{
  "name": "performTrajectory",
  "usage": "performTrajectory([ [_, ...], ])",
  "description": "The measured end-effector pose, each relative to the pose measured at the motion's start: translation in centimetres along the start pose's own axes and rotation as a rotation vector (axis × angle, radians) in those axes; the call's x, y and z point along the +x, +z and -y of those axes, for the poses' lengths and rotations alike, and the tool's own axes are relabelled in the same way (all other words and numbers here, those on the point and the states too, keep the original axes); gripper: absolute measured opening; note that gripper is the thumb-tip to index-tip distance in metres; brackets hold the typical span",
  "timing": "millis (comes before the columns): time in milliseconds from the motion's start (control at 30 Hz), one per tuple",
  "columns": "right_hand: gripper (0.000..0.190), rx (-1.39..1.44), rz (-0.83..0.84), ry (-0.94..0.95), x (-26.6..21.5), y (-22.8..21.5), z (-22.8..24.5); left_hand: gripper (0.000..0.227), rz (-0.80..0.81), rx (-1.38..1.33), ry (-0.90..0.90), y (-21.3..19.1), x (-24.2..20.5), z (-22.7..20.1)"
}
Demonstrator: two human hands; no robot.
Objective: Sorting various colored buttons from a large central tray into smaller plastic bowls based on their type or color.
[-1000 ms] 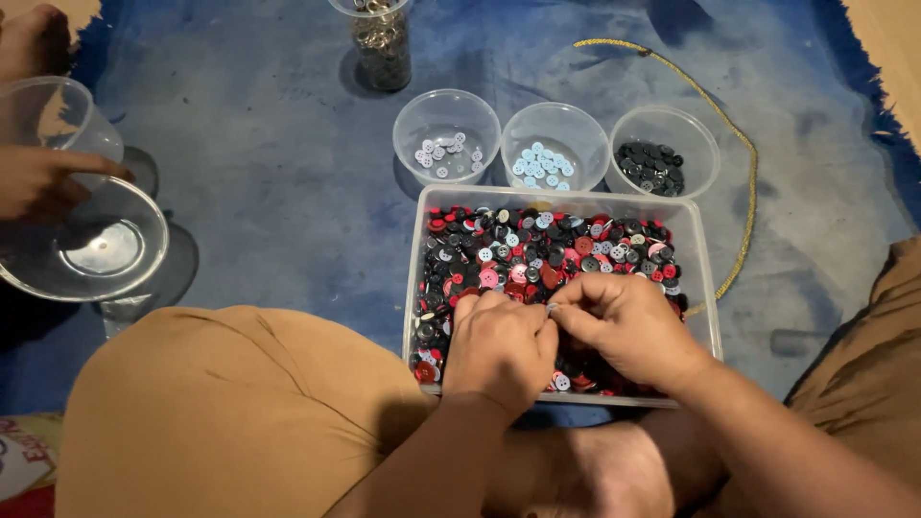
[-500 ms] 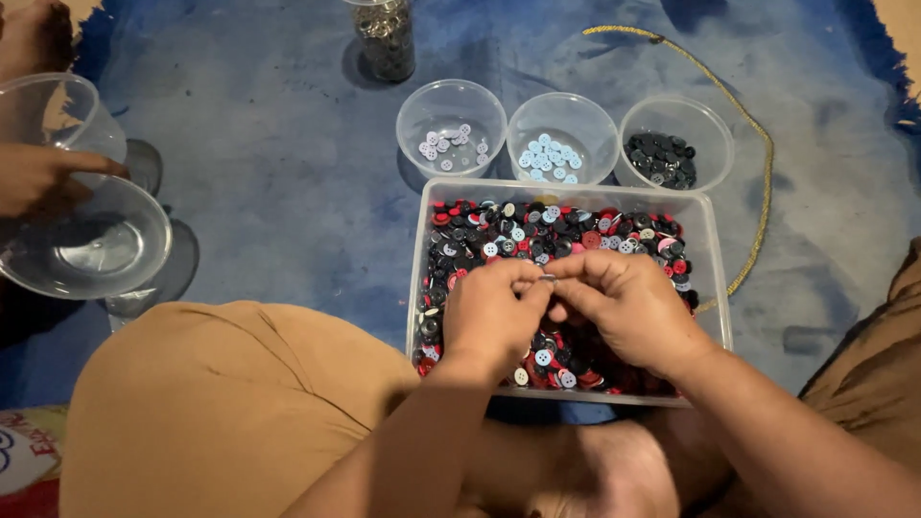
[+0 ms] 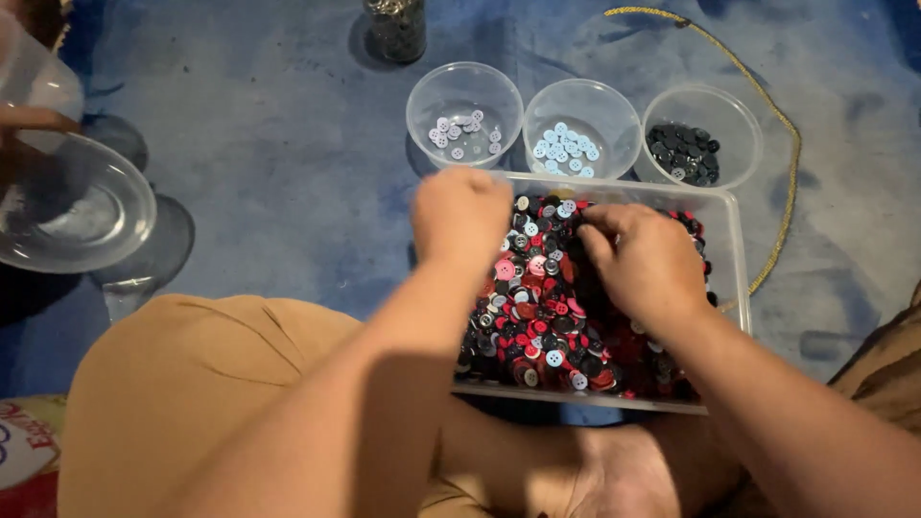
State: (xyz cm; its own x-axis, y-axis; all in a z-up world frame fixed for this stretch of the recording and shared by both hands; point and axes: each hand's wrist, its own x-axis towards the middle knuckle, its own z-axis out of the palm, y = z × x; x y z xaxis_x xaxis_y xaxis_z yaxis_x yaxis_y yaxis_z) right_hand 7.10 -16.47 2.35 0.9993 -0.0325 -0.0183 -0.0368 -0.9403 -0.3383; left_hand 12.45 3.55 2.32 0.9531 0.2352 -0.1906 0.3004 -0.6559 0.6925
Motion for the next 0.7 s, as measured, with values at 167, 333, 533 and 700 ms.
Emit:
performTrajectory([
  [167, 0.031, -0.078, 0.061, 0.022, 1.8, -0.3, 1.3, 0.027, -0.082, -0.024, -0.032, -1.0, 3.6, -2.1],
  [333, 0.029, -0.171, 0.162, 0.079, 2.7, 0.6, 1.5, 0.025, -0.063, -0.389, -0.275, -2.5, 4.1, -4.0],
  [533, 0.030, -0.120, 0.196, 0.084, 2.6, 0.9, -0.1, 0.027, -0.052, -0.030, 0.085, -1.0, 1.0, -1.9],
  [700, 0.016, 0.224, 0.029, -0.096, 0.4, 1.3, -0.2, 0.022, 0.273, -0.011, 0.239, 1.7, -3.1, -0.7],
])
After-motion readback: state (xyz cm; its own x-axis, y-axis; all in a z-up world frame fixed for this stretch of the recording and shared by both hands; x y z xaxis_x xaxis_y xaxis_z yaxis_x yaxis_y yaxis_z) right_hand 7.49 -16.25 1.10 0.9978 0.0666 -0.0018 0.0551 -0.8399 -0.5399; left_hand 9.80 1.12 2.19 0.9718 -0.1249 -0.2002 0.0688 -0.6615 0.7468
